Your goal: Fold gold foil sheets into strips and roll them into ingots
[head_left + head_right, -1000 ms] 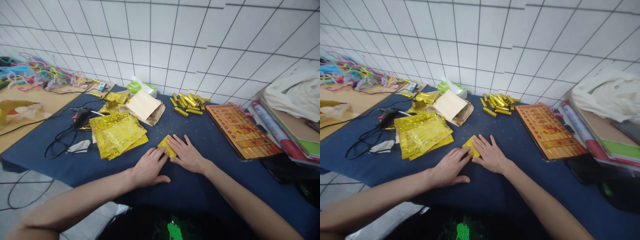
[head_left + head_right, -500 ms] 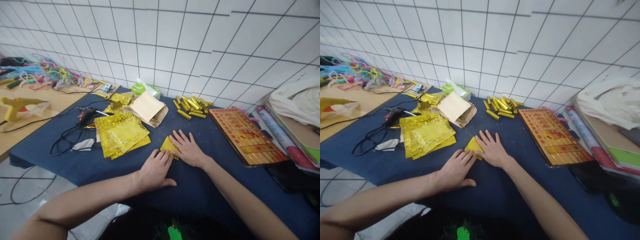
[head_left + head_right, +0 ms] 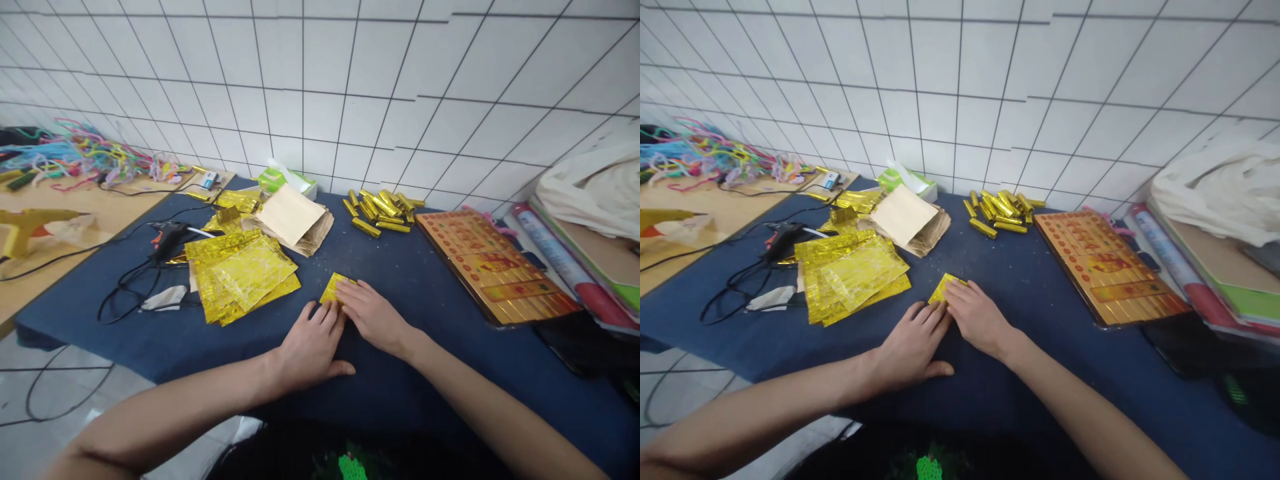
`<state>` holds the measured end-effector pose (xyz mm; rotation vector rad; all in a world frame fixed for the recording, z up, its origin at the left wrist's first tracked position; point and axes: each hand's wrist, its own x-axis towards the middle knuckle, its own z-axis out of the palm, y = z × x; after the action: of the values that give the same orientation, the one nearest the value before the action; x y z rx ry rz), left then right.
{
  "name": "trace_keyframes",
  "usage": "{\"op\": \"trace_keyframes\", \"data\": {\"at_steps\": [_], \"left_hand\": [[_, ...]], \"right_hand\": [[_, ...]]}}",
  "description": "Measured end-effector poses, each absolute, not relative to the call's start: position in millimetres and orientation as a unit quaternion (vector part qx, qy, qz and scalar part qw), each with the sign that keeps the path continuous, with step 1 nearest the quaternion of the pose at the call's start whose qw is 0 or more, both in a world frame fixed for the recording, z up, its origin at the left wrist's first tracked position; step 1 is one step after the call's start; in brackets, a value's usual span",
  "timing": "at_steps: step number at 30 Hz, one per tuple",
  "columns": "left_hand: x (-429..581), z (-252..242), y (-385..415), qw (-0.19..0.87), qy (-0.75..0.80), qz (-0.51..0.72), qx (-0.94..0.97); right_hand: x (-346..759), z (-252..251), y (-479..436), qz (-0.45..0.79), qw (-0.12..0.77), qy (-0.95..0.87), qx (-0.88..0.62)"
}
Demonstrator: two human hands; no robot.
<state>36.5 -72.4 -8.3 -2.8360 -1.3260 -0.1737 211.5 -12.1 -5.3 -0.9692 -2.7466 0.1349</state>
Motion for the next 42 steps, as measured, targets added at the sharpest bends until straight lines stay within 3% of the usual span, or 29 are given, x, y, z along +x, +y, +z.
{"op": "trace_keyframes", "data": {"at_steps": [4, 10, 33, 42], "left_hand": [[35.7, -11.8, -72.8, -0.006, -0.419, -0.052, -0.907], [35.2, -10.1, -74.0, -0.02, -0.422, -0.055, -0.905], [31.9, 2.0, -57.7, -0.09, -0.374, -0.091, -0.919], [26.2, -7.1, -61.8, -0.091, -0.343, -0.05, -0.933]], "right_hand": [[221.1, -14.1, -8.9, 0.015, 0.044, -0.941, -0.334], [229.7, -17.4, -2.0, 0.008, 0.015, -0.933, -0.359], [229.9, -10.3, -2.4, 0.065, -0.027, -0.932, -0.355], [235.5, 4.5, -1.8, 0.149, 0.015, -0.916, -0.372]]}}
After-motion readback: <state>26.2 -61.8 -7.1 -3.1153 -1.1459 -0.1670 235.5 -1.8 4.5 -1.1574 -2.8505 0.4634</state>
